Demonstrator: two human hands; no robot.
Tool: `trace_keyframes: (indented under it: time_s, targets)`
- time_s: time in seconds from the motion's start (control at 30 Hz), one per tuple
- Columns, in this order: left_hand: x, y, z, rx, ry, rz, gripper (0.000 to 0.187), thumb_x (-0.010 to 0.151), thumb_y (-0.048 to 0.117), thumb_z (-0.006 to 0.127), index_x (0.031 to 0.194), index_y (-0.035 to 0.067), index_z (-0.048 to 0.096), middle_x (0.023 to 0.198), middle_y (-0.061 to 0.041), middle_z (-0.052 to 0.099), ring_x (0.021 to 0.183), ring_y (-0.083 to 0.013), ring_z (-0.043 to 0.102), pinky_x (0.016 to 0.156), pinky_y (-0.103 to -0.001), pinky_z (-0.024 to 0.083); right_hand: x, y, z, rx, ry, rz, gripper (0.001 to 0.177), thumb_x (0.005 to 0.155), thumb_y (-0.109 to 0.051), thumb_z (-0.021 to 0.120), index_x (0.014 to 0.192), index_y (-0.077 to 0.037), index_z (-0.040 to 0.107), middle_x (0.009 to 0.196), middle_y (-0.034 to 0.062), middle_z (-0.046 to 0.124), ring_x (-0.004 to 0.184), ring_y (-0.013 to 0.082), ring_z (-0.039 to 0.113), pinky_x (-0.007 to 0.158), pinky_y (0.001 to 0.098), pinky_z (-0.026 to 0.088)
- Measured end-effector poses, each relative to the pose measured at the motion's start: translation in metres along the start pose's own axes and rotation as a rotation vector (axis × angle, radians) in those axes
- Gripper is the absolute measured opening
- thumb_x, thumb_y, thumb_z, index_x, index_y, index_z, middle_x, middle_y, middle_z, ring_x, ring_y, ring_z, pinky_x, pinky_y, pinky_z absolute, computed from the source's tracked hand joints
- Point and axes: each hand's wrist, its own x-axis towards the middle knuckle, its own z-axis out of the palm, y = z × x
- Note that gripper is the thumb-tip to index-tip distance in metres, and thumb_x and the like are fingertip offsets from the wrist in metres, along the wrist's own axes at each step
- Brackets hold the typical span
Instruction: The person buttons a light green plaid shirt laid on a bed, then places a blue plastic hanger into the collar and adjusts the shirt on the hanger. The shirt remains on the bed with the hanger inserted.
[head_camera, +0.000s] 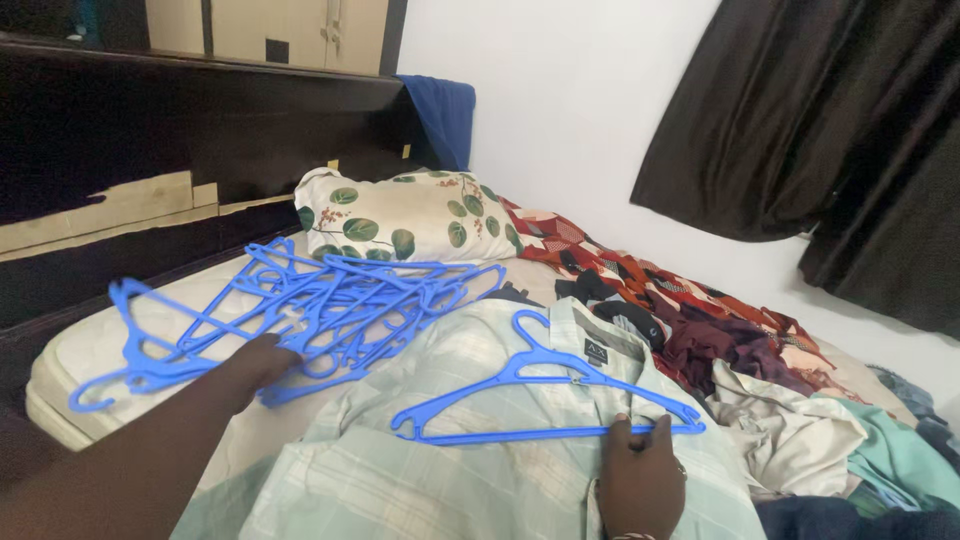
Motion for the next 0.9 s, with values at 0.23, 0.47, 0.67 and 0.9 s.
trace_keyframes:
  time_s: [0.23,0.47,0.67,0.9]
  targets:
    - [-0.002,-0.048,-0.036,0.545,0.115,0.063,0.090,0.071,0.048,0.082,0.146,0.005,0.055,0.137,-0.025,0.065,0.124,-0.0379,0.066,0.104,-0.043,0.054,-0.002,-0.004,-0.007,0.010,-0.027,-0.006,0.071,0.092,-0.047,0.061,0.145,0.000,0.055,0.092,0.0155,0.077,0.093,0.0409,0.072,0.085,0.0504,0.054]
    - [-0.039,-0.084,-0.018,1.088,-0.015,0.200,0.099,0.073,0.059,0.086,0.152,0.022,0.038,0.156,-0.018,0.038,0.149,-0.0420,0.033,0.110,-0.050,0.045,-0.004,-0.006,-0.010,0.013,-0.041,-0.017,0.072,0.092,-0.048,0.059,0.146,0.000,0.053,0.094,0.0170,0.077,0.094,0.0418,0.072,0.084,0.0510,0.054]
    - [-0.091,-0.063,-0.001,0.913,0.059,0.223,0.091,0.075,0.028,0.081,0.154,0.021,0.037,0.143,-0.012,0.050,0.131,-0.0390,0.054,0.101,-0.049,0.054,-0.004,-0.004,-0.010,0.036,-0.025,-0.046,0.063,0.093,-0.047,0.060,0.140,-0.004,0.061,0.098,0.0192,0.076,0.099,0.0427,0.070,0.089,0.0512,0.052]
    - [-0.123,-0.032,-0.016,0.992,0.127,0.188,0.030,0.100,0.025,0.051,0.124,0.023,0.068,0.134,-0.009,0.063,0.129,-0.0287,0.062,0.105,-0.048,0.054,-0.003,0.001,-0.006,0.034,-0.018,-0.056,0.059,0.094,-0.046,0.061,0.138,-0.007,0.064,0.097,0.0180,0.076,0.096,0.0416,0.071,0.088,0.0513,0.052]
